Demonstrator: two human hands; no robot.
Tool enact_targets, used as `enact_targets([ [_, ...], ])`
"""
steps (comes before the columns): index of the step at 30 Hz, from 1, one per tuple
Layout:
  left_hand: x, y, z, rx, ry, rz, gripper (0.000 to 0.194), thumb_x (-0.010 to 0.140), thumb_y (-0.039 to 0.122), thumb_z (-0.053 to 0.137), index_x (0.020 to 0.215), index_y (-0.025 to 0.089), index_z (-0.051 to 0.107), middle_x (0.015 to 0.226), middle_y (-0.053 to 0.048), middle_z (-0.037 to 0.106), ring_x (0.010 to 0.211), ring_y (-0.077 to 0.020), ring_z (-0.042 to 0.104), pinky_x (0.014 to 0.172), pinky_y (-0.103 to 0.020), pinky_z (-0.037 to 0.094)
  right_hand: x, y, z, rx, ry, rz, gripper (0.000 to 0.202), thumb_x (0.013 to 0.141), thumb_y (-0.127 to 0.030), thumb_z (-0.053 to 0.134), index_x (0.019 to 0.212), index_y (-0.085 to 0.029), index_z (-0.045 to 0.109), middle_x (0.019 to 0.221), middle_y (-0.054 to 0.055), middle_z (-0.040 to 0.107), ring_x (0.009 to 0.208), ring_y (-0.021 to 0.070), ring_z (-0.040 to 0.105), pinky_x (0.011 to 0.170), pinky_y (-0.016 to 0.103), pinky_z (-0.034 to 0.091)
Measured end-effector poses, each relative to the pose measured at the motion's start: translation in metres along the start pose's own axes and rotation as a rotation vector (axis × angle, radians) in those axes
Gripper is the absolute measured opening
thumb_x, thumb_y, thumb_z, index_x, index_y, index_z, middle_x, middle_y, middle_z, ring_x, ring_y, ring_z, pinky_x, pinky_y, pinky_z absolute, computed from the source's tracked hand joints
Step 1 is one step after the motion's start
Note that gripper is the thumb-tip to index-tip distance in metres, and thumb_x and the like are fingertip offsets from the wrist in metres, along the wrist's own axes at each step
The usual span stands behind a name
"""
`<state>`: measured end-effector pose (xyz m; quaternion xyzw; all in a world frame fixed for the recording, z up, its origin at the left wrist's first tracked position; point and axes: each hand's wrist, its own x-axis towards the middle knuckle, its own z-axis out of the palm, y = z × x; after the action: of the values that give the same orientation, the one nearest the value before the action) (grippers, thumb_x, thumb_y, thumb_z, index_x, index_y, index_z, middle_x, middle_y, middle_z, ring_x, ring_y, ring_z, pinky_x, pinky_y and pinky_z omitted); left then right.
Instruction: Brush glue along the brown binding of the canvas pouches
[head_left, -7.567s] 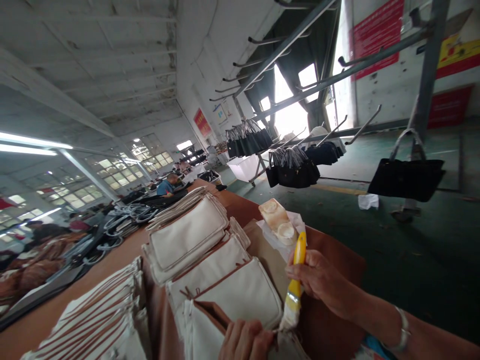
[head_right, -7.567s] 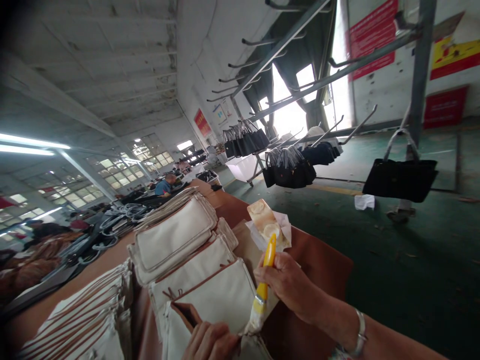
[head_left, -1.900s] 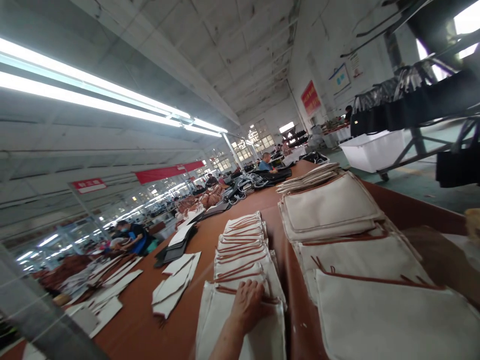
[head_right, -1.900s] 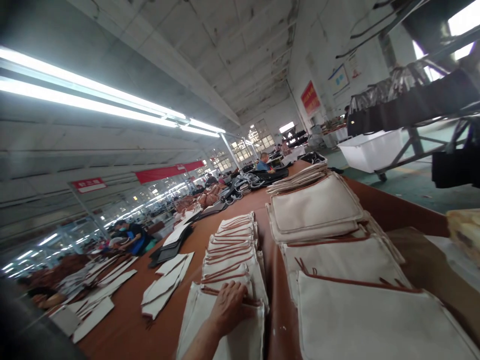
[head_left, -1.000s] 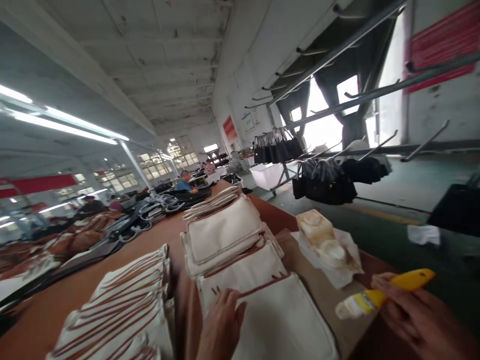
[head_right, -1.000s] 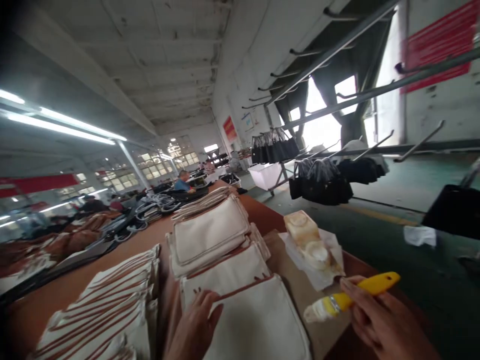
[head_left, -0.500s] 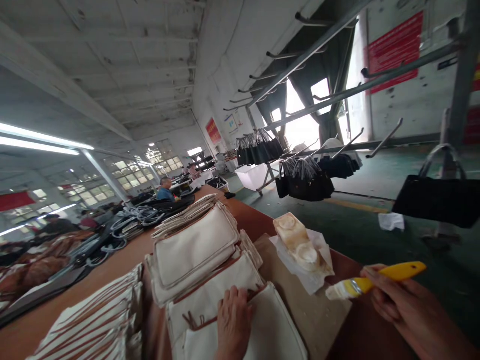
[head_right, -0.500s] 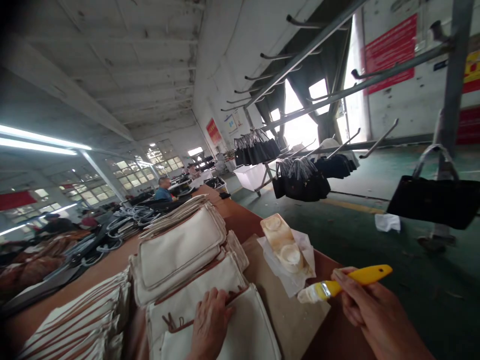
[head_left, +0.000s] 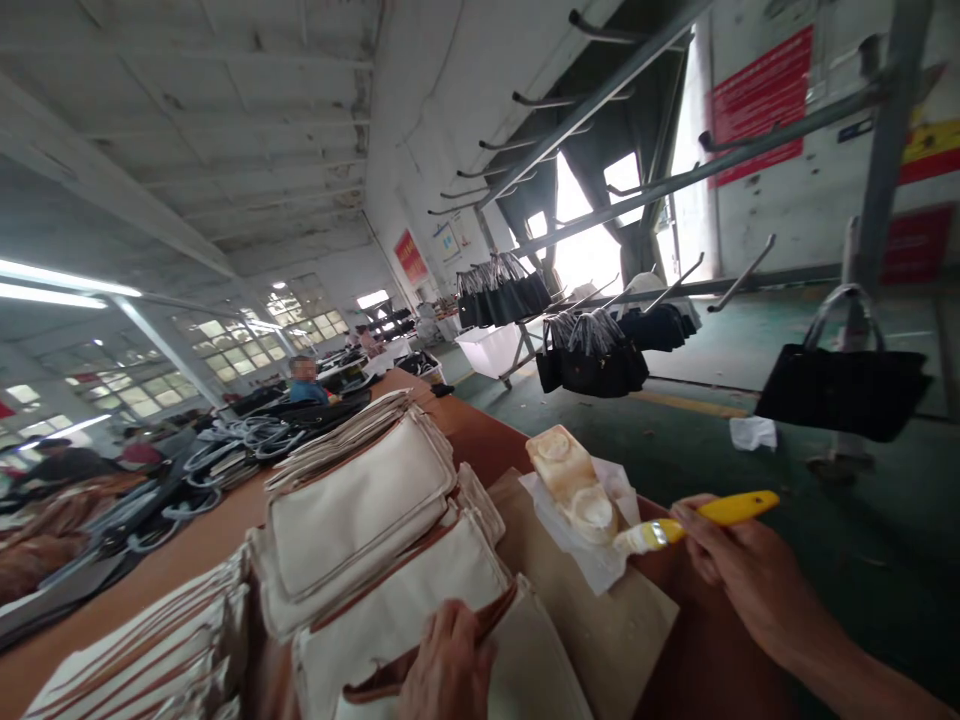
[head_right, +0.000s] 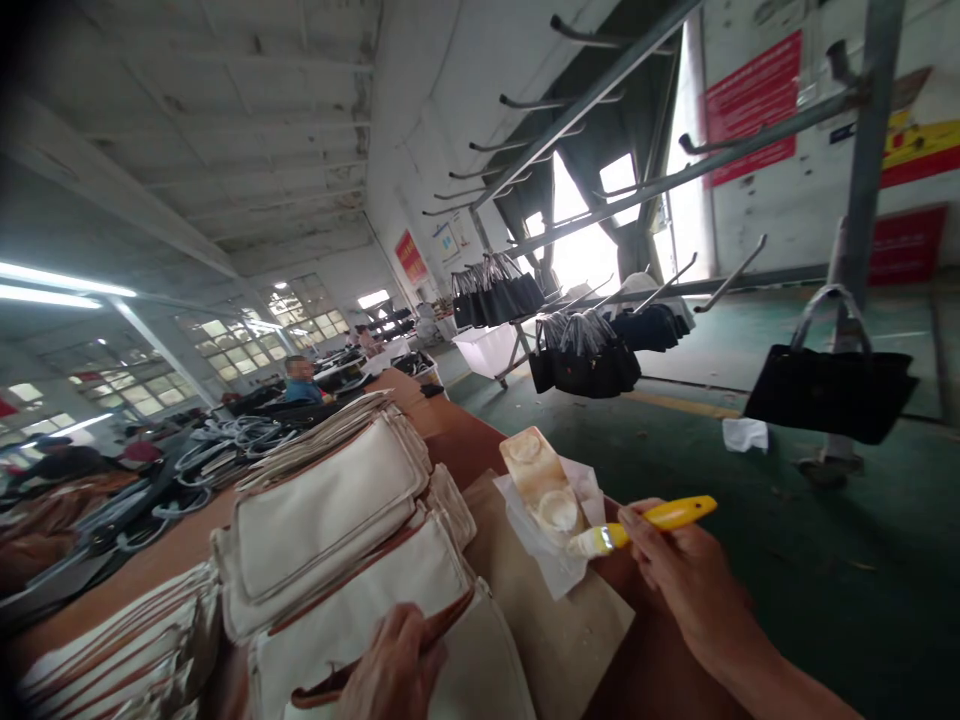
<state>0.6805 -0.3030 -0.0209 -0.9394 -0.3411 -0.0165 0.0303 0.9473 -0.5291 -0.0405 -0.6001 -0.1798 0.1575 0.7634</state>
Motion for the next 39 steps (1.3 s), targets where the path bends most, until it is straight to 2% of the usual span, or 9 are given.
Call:
enact_targets([
  [6, 0.045, 0.032, -0.001, 0.040, -0.061, -0.015, 0.028, 0.093, 0.033, 0.038, 0.098, 0.023, 0.063, 0.105, -0.007, 0.064, 0.101, -0.0267, 0.058, 0.083, -0.041, 0.040, 0.052, 0.010, 0.025, -0.400, -0.156, -0.261, 0.036, 0.090, -0.052, 0.049, 0.090, -0.019, 0.065, 0.072, 0.003, 0.064, 0.066, 0.0228, 0.060, 0.059, 0.029, 0.045],
  [11, 0.055, 0.030, 0.014, 0.015, -0.087, -0.045, 0.019, 0.084, 0.029, 0.051, 0.097, 0.023, 0.063, 0.109, -0.007, 0.065, 0.106, -0.0279, 0.057, 0.087, -0.040, 0.038, 0.080, 0.039, 0.042, -0.499, -0.204, -0.303, 0.032, 0.086, -0.047, 0.054, 0.084, -0.019, 0.069, 0.077, 0.006, 0.069, 0.074, 0.0276, 0.065, 0.068, 0.034, 0.048],
  [15, 0.051, 0.023, 0.007, -0.056, -0.128, -0.076, 0.017, 0.085, 0.034, 0.048, 0.088, 0.022, 0.061, 0.102, -0.005, 0.066, 0.094, -0.0222, 0.062, 0.077, -0.031, 0.040, 0.085, 0.045, 0.043, -0.533, -0.224, -0.358, 0.030, 0.089, -0.043, 0.052, 0.088, -0.020, 0.070, 0.082, 0.007, 0.069, 0.077, 0.0270, 0.064, 0.073, 0.035, 0.049],
  [19, 0.042, 0.019, -0.012, -0.232, -0.131, -0.072, 0.018, 0.085, 0.034, 0.047, 0.076, 0.022, 0.057, 0.080, -0.002, 0.067, 0.077, -0.0185, 0.061, 0.065, -0.026, 0.036, 0.072, 0.035, 0.034, -0.544, -0.284, -0.462, 0.026, 0.093, -0.038, 0.048, 0.095, -0.022, 0.068, 0.097, 0.007, 0.068, 0.091, 0.0260, 0.062, 0.084, 0.036, 0.046],
  [24, 0.032, 0.015, -0.018, -0.556, -0.193, -0.087, 0.025, 0.082, 0.036, 0.049, 0.067, 0.018, 0.057, 0.060, 0.004, 0.050, 0.061, -0.0130, 0.048, 0.057, -0.023, 0.030, 0.041, 0.018, 0.020, -0.595, -0.519, -0.598, 0.019, 0.092, -0.030, 0.051, 0.084, -0.025, 0.068, 0.089, 0.004, 0.066, 0.087, 0.0239, 0.061, 0.085, 0.036, 0.046],
  [27, 0.023, 0.016, -0.017, -0.721, -0.207, -0.113, 0.027, 0.080, 0.038, 0.052, 0.072, 0.016, 0.064, 0.059, 0.005, 0.046, 0.058, -0.0113, 0.041, 0.056, -0.023, 0.029, 0.036, 0.017, 0.015, -0.586, -0.497, -0.632, 0.022, 0.095, -0.030, 0.047, 0.093, -0.024, 0.068, 0.094, 0.006, 0.066, 0.091, 0.0239, 0.061, 0.087, 0.036, 0.047],
  [33, 0.004, 0.022, -0.025, -0.920, -0.232, -0.139, 0.027, 0.075, 0.036, 0.059, 0.083, 0.014, 0.072, 0.065, 0.003, 0.057, 0.062, -0.0115, 0.044, 0.059, -0.023, 0.032, 0.033, 0.020, 0.020, -0.531, -0.335, -0.506, 0.024, 0.094, -0.038, 0.051, 0.092, -0.022, 0.068, 0.095, 0.007, 0.067, 0.089, 0.0256, 0.062, 0.082, 0.036, 0.048],
  [36, -0.004, 0.024, -0.027, -0.998, -0.236, -0.123, 0.026, 0.074, 0.034, 0.061, 0.084, 0.013, 0.073, 0.066, 0.003, 0.059, 0.062, -0.0113, 0.046, 0.061, -0.023, 0.032, 0.005, -0.002, 0.026, -0.428, -0.268, -0.359, 0.027, 0.094, -0.045, 0.052, 0.096, -0.022, 0.065, 0.085, 0.005, 0.066, 0.078, 0.0227, 0.062, 0.071, 0.031, 0.048],
  [39, -0.009, 0.030, -0.028, -1.041, -0.225, -0.125, 0.027, 0.073, 0.033, 0.061, 0.086, 0.013, 0.074, 0.069, 0.001, 0.064, 0.064, -0.0124, 0.049, 0.062, -0.023, 0.035, -0.032, -0.028, 0.041, -0.232, -0.292, -0.233, 0.031, 0.093, -0.050, 0.052, 0.088, -0.021, 0.062, 0.064, 0.000, 0.055, 0.058, 0.0178, 0.053, 0.054, 0.026, 0.043],
])
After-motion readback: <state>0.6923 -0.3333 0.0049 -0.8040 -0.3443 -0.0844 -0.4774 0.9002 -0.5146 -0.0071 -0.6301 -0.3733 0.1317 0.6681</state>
